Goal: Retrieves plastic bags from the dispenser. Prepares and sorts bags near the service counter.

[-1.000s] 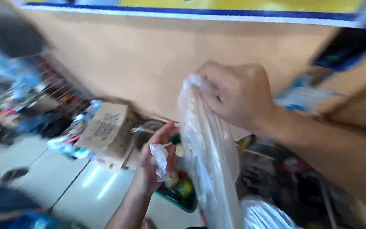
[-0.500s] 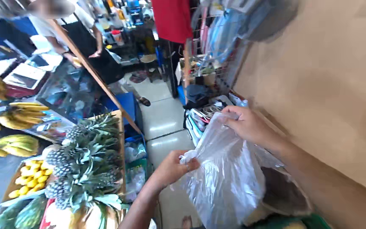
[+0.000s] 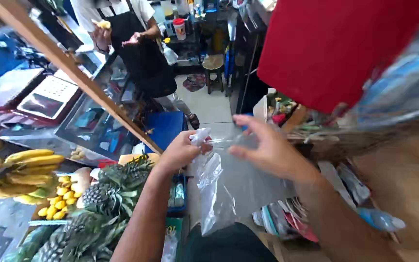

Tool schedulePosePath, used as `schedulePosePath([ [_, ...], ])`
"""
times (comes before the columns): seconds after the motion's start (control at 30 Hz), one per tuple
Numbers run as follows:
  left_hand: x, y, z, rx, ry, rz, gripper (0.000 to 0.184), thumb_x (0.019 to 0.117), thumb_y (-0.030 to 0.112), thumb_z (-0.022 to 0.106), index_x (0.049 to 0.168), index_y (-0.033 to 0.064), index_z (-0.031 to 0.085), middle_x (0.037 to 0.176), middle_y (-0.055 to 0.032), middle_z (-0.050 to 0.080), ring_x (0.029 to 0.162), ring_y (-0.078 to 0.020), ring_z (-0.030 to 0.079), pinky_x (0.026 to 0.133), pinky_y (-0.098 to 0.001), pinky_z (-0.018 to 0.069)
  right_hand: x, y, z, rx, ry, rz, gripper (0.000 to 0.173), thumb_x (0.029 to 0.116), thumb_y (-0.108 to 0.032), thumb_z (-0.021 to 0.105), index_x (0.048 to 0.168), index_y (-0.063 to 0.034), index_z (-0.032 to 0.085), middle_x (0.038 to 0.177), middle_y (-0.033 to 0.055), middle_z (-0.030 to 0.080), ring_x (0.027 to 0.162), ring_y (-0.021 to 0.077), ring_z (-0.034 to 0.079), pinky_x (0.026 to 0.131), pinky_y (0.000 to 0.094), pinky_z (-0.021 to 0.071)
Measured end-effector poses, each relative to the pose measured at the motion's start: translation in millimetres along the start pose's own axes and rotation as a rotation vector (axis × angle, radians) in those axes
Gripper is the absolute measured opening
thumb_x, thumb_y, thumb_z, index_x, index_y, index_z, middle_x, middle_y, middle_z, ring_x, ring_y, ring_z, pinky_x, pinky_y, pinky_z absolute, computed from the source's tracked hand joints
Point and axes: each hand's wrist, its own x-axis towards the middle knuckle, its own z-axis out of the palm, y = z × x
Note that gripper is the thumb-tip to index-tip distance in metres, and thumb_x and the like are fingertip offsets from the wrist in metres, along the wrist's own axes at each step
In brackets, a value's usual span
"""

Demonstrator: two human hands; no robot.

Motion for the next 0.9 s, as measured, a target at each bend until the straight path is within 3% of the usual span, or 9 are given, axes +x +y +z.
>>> schedulePosePath([
  [0.07,55.4,7.0,-38.9,0.010,-0.020,0.043,0.013,0.0887,0.011,0.071,0.102,0.0087,0.074,0.086,-0.0006,0.073,0.073,-0.0077,0.066,0.066,-0.0276,0.0577,75.9,18.0,8.4,-0.063,-0.261,0.099,0.069,0.0856,-0.056,0.076,0.140,-0.0167,0.061,0.130,0.0097,0.066,0.118,0.0269,0.062,0.101,0.0549,0.0501],
  [0.17,143.2,-11.3,-102.6,0.066,-0.002,-0.004,0.013,0.0859,0.014,0.078,0.098,0.0090,0.075,0.083,-0.0007,0.073,0.072,-0.0087,0.067,0.067,-0.0297,0.0578,191.2,73.6,7.1,-0.041,-0.391,0.163,0.033,0.0955,-0.039,0.069,0.106,-0.0078,0.072,0.096,0.0093,0.069,0.090,0.0215,0.065,0.084,0.0477,0.0534],
  [0.27,244.5,-59.2,-151.3,0.012,-0.064,-0.080,0.015,0.0852,0.015,0.078,0.098,0.0088,0.073,0.083,0.0016,0.071,0.072,-0.0061,0.066,0.068,-0.0279,0.0573,289.7,131.8,-0.2,0.283,-0.393,0.107,0.023,0.0941,-0.025,0.071,0.104,-0.0042,0.071,0.089,0.0025,0.068,0.079,0.0086,0.064,0.076,0.0293,0.0551],
  [0.33,321.6,-96.4,-170.6,-0.115,-0.122,-0.054,0.016,0.0840,0.017,0.078,0.097,0.0102,0.072,0.082,0.0036,0.070,0.070,-0.0046,0.064,0.065,-0.0262,0.0558,346.0,166.8,-2.4,0.539,-0.354,0.103,0.015,0.0931,-0.017,0.072,0.102,-0.0043,0.070,0.086,-0.0006,0.069,0.077,0.0056,0.065,0.073,0.0261,0.0567],
  [0.53,554.6,-131.9,-248.6,-0.457,-0.248,-0.018,0.018,0.0828,0.013,0.076,0.097,0.0133,0.066,0.075,0.0056,0.067,0.060,-0.0041,0.060,0.056,-0.0228,0.0529,543.3,223.8,-42.0,0.789,-0.292,0.123,0.025,0.0851,-0.012,0.077,0.109,-0.0063,0.073,0.100,0.0024,0.073,0.089,0.0096,0.069,0.081,0.0302,0.0597],
  [0.67,689.5,-107.9,-308.5,-0.505,-0.355,0.017,0.020,0.0830,0.015,0.079,0.100,0.0142,0.067,0.075,0.0058,0.067,0.057,-0.0028,0.059,0.052,-0.0205,0.0513,690.3,233.9,-74.6,0.739,-0.161,-0.059,0.012,0.0852,-0.017,0.079,0.089,-0.0080,0.072,0.135,0.0071,0.062,0.115,0.0155,0.064,0.090,0.0323,0.0584],
  [0.73,751.0,-107.4,-335.7,-0.508,-0.384,0.015,0.020,0.0841,0.017,0.079,0.100,0.0138,0.068,0.072,0.0051,0.066,0.055,-0.0028,0.057,0.052,-0.0204,0.0505,773.1,247.5,-82.0,0.766,-0.144,-0.128,0.019,0.0864,-0.026,0.077,0.091,-0.0082,0.071,0.147,0.0118,0.055,0.132,0.0244,0.056,0.104,0.0399,0.0521],
  [0.8,806.6,-116.4,-365.4,-0.524,-0.340,0.009,0.024,0.0821,0.024,0.082,0.101,0.0164,0.069,0.073,0.0061,0.066,0.054,-0.0022,0.057,0.050,-0.0201,0.0502,858.0,265.8,-82.9,0.867,-0.192,-0.168,0.024,0.0890,-0.028,0.073,0.101,-0.0080,0.067,0.145,0.0131,0.058,0.132,0.0267,0.057,0.107,0.0428,0.0492],
  [0.9,881.8,-154.3,-413.4,-0.622,-0.115,0.012,0.050,0.0880,0.042,0.077,0.128,0.0155,0.063,0.096,0.0038,0.072,0.060,-0.0021,0.059,0.054,-0.0195,0.0527,983.3,295.4,-79.1,0.921,-0.222,-0.173,0.015,0.0937,-0.018,0.068,0.104,-0.0096,0.060,0.111,0.0073,0.073,0.102,0.0160,0.070,0.089,0.0357,0.0573],
])
